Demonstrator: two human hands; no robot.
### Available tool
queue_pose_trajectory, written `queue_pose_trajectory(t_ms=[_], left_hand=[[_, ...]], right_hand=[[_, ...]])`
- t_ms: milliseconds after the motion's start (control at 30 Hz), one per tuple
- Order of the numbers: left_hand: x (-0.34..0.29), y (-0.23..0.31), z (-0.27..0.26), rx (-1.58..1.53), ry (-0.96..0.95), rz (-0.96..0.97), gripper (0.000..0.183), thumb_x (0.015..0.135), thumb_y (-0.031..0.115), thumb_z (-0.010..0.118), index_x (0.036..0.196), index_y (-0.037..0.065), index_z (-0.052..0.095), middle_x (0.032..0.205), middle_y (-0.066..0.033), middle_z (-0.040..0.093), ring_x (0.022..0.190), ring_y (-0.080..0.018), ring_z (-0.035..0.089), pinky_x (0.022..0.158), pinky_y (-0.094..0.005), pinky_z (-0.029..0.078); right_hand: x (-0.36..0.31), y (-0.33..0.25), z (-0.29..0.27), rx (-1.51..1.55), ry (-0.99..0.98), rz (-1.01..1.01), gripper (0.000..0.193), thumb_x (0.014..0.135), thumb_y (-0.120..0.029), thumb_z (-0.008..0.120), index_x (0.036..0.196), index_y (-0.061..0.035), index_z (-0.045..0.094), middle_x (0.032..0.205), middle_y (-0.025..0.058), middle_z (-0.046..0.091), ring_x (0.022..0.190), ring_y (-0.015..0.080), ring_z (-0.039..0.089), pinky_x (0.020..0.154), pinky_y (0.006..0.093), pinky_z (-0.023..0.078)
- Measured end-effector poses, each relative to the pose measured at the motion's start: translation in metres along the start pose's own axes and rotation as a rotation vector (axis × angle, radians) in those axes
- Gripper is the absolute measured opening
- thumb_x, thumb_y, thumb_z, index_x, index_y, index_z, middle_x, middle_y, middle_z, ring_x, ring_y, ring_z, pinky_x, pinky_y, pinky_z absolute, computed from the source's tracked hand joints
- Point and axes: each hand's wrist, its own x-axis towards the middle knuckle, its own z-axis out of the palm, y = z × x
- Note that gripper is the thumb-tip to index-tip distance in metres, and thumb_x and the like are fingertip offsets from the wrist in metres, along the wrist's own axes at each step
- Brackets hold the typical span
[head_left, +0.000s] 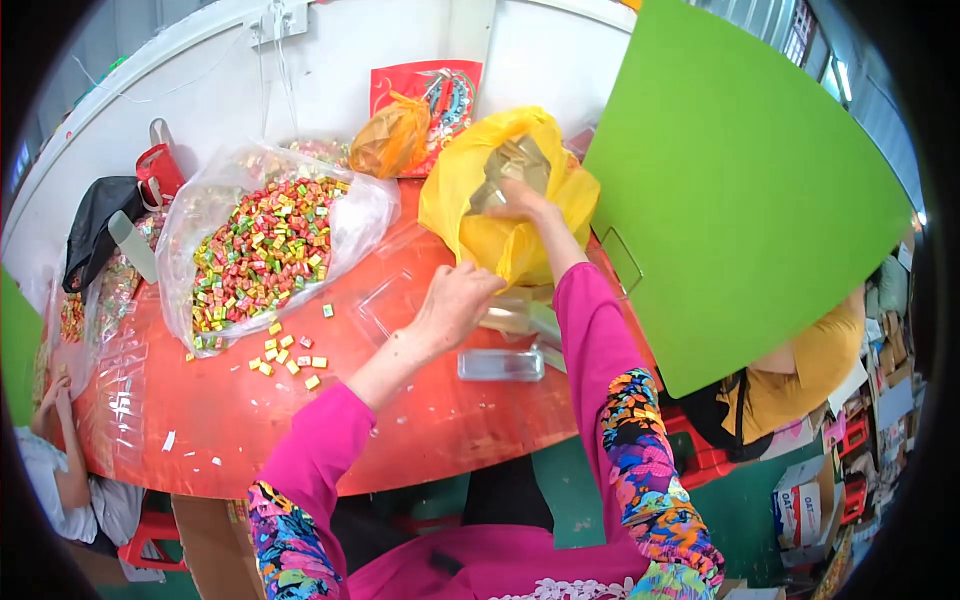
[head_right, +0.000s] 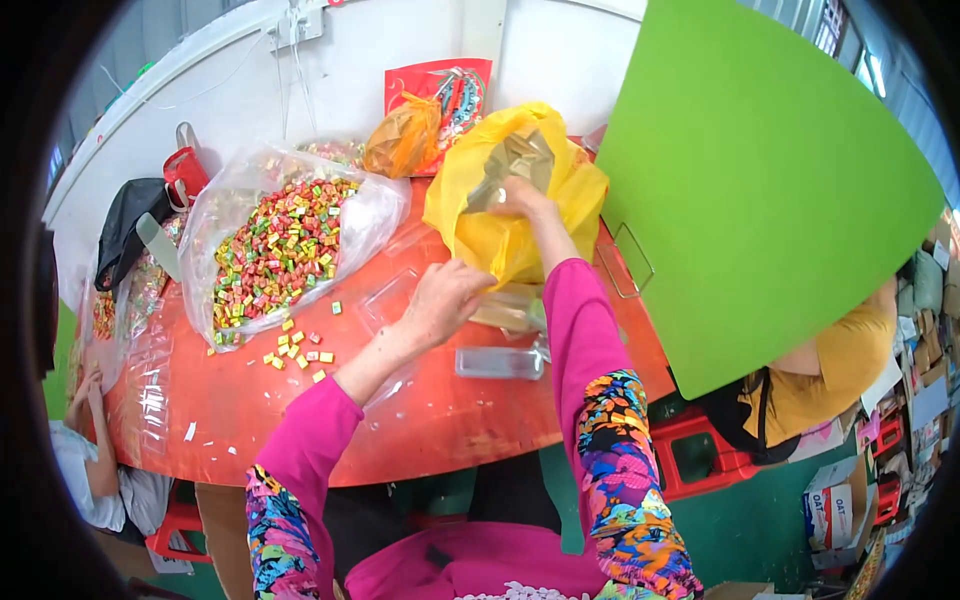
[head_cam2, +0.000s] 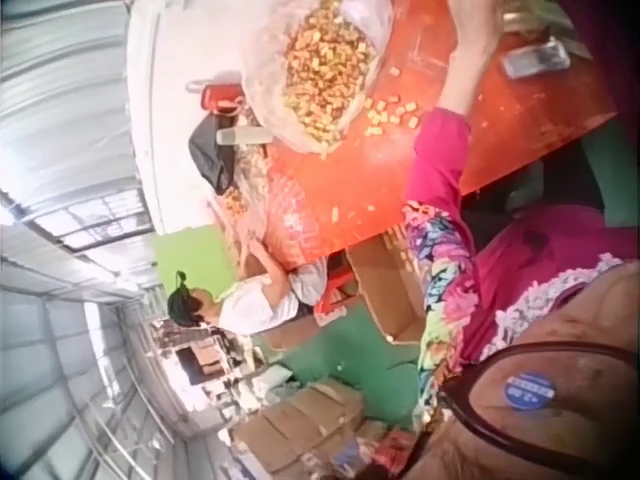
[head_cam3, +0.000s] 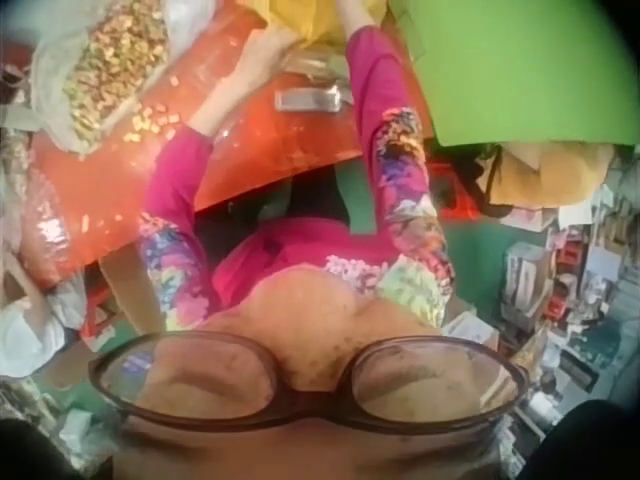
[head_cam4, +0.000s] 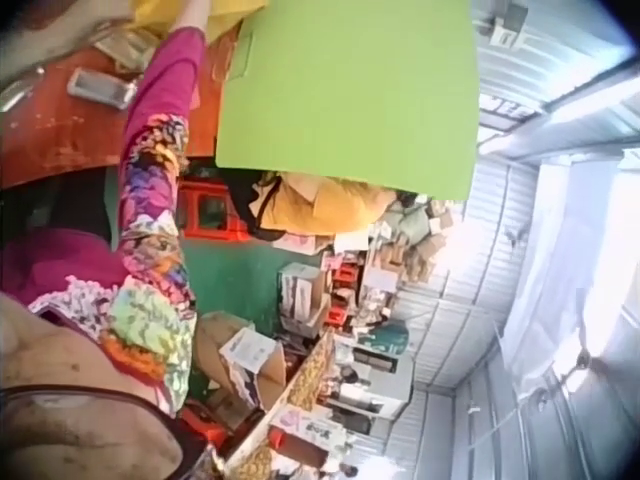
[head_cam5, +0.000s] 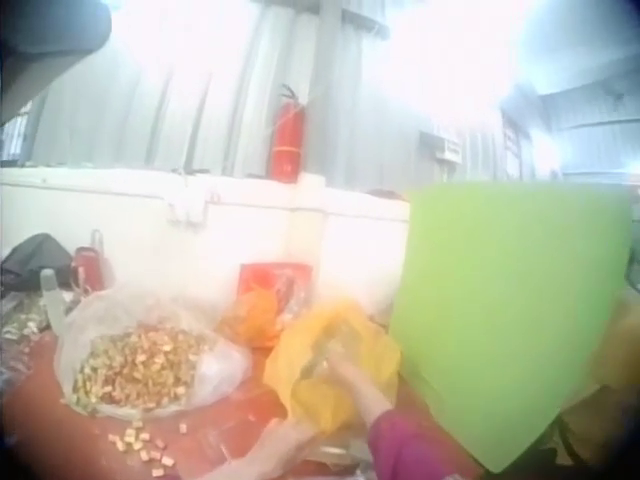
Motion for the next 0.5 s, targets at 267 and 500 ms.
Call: queue_pose_trajectory(t_ms=[267,500], left_hand=[[0.008,-0.022,-0.011,-0.289,0.097,-0.308,0.029,0.084,0.019,0.070,0.111,0.008,0.067,0.099,-0.0088,0.066,0.089,-0.0268,0.062,0.078,-0.0440,0.047],[0.053,-0.081,-0.009,0.291,0.516,-0.189,0.033,0.084,0.019,0.070,0.115,0.012,0.067,0.123,-0.0171,0.055,0.093,-0.0312,0.063,0.084,-0.0417,0.051]], right_hand=[[0.018,0.014,0.005,0.384,-0.078,0.080,0.100,0.067,-0.060,0.078,0.139,0.0032,0.048,0.136,0.0251,0.054,0.123,0.0342,0.056,0.104,0.0382,0.044],[0.029,-0.006,0.006,0.440,-0.123,0.010,0.089,0.064,-0.051,0.082,0.130,0.0024,0.057,0.129,0.0222,0.060,0.120,0.0328,0.058,0.103,0.0361,0.045]])
